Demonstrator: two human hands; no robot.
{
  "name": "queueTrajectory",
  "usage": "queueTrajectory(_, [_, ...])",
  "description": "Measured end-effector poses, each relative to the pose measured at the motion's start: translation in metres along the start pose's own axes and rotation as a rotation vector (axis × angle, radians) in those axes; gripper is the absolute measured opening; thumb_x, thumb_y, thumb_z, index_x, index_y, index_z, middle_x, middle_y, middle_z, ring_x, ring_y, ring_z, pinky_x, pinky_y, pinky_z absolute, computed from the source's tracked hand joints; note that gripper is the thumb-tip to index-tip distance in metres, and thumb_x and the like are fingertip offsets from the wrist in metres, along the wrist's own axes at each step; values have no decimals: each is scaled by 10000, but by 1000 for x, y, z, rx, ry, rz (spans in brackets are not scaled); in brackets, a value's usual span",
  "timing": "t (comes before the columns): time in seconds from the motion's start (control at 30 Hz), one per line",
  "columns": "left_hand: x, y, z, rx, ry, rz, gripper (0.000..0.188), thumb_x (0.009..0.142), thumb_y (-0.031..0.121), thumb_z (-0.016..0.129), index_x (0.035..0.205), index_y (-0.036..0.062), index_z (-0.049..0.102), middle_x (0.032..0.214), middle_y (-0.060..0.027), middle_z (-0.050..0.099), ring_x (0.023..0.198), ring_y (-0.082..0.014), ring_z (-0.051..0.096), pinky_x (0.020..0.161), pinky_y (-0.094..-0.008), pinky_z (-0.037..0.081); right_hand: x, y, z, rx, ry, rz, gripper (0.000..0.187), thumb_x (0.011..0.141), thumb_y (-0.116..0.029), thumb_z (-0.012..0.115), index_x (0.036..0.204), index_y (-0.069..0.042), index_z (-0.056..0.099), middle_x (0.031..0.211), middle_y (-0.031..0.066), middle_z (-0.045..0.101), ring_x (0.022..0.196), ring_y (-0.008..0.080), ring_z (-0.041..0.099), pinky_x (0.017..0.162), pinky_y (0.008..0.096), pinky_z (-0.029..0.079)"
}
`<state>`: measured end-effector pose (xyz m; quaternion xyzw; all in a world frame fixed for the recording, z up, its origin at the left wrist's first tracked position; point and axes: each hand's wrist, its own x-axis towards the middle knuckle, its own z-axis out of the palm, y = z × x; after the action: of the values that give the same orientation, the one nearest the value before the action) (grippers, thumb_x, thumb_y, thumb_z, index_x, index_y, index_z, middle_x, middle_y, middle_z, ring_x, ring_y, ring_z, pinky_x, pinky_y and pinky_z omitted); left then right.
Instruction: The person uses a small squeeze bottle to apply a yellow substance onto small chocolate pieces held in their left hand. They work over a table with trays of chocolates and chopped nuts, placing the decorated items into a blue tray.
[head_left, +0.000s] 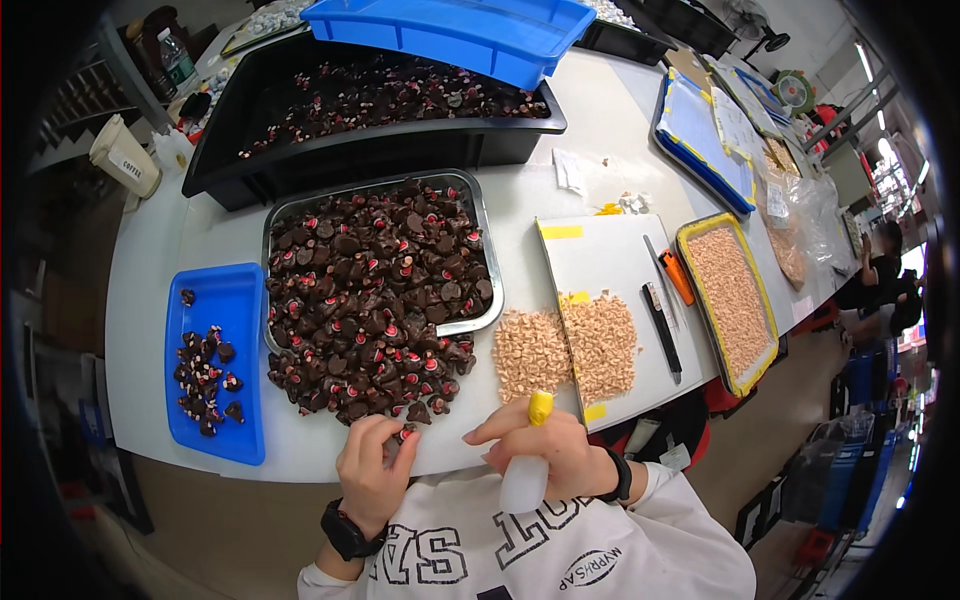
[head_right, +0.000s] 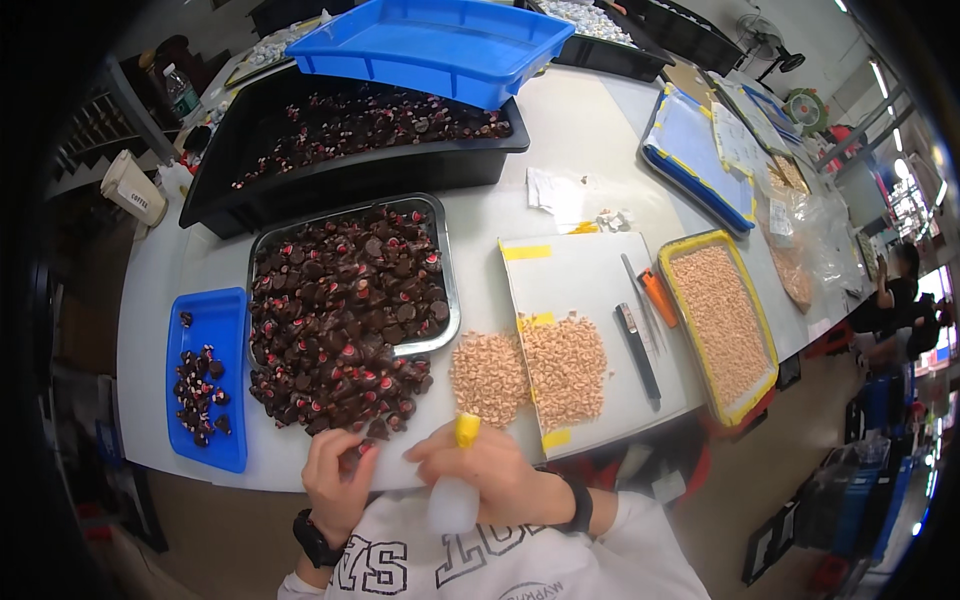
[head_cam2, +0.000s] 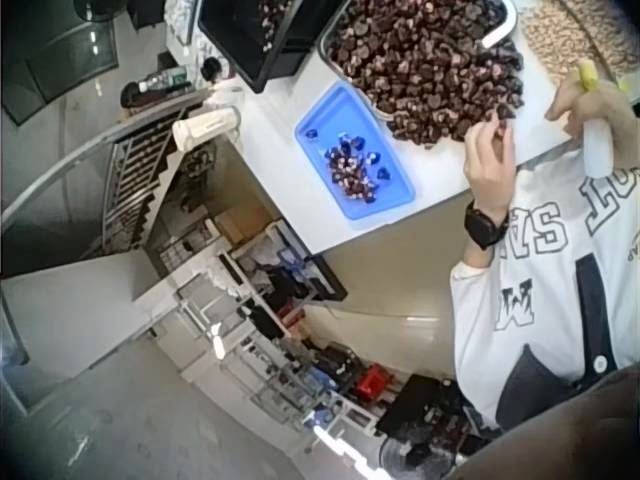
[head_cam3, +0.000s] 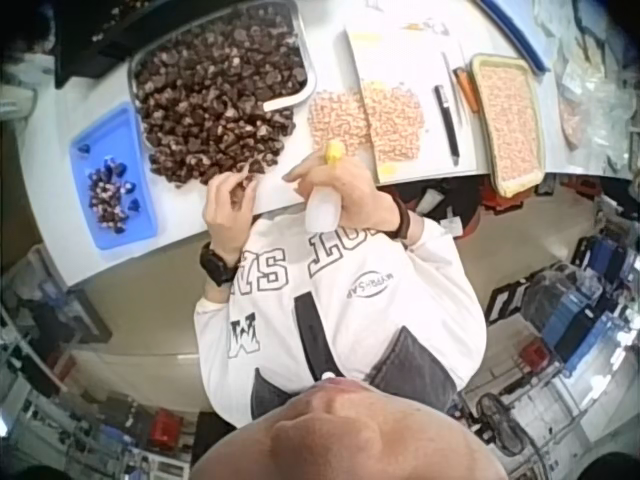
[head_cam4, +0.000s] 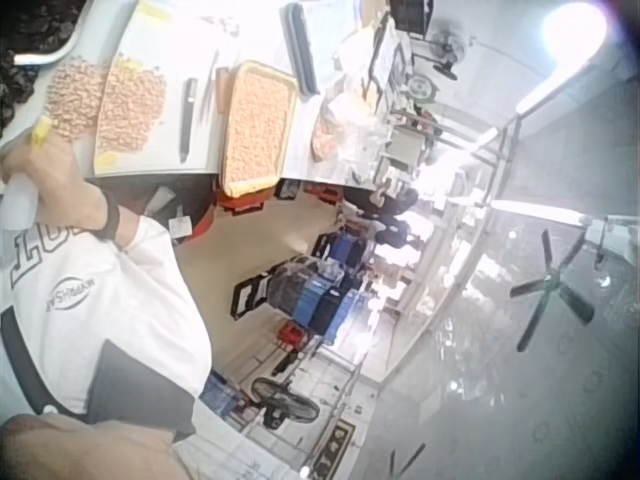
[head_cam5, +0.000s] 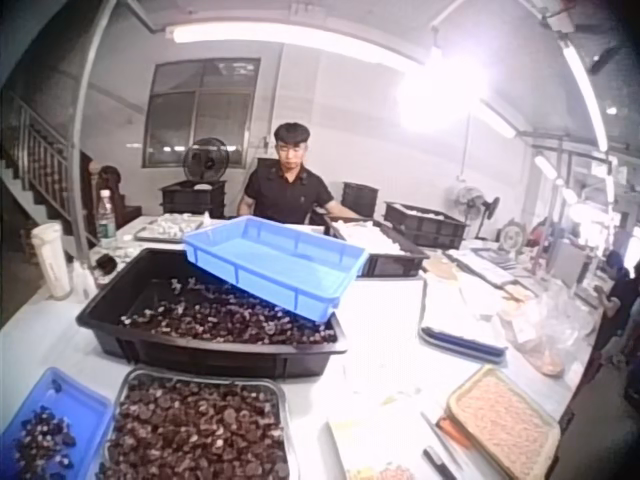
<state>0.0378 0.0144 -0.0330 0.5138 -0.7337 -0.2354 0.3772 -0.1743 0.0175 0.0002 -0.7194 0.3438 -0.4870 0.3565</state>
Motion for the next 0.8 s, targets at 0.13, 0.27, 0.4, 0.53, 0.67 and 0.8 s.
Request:
queueTrajectory(0.13, [1,2,-11,-258,-39,-80,332,695,-47,661,1013,2,579,883,-83,555,633,-111,523,523,-220,416,1,-3,-1,-2,-1,-8,118,606,-1,679,641,-31,570,936,141,647,783,250,611,667,334,482])
queueTrajectory(0.27, [9,9,-28,-746,-327,-65,307,749,-63,583,1052,-21,605,928,-106,537,749,-131,523,639,-226,428,2,-2,-9,-38,-98,-193,243,628,-96,730,806,-61,569,917,129,642,750,259,617,620,338,499])
queueTrajectory(0.4, [11,8,-23,-1101,-492,-167,220,763,-79,574,976,-44,616,1016,-147,522,841,-162,547,712,-239,450,-1,-3,-6,87,-69,-192,257,697,-191,718,842,-53,557,879,149,646,737,254,621,617,344,497])
queueTrajectory(0.53, [15,19,-12,-1359,-395,-355,228,754,-128,561,970,-57,574,1037,-182,520,879,-186,573,746,-274,486,-14,0,1,226,106,-231,397,805,-386,616,1003,-59,510,801,176,645,771,235,623,624,354,495])
queueTrajectory(0.67, [18,24,-12,-1473,-430,-425,248,753,-145,556,986,-60,549,1046,-199,512,889,-186,576,752,-294,500,-4,-6,-7,27,83,-248,542,838,-533,491,1066,-43,527,764,160,643,778,279,619,592,350,512])
queueTrajectory(0.8, [13,11,-4,-1332,-456,-262,252,780,-106,561,1028,-61,547,1056,-188,510,934,-181,554,723,-282,500,1,-6,-4,23,19,-247,588,830,-556,486,1078,-25,538,769,167,643,822,303,610,613,352,516])
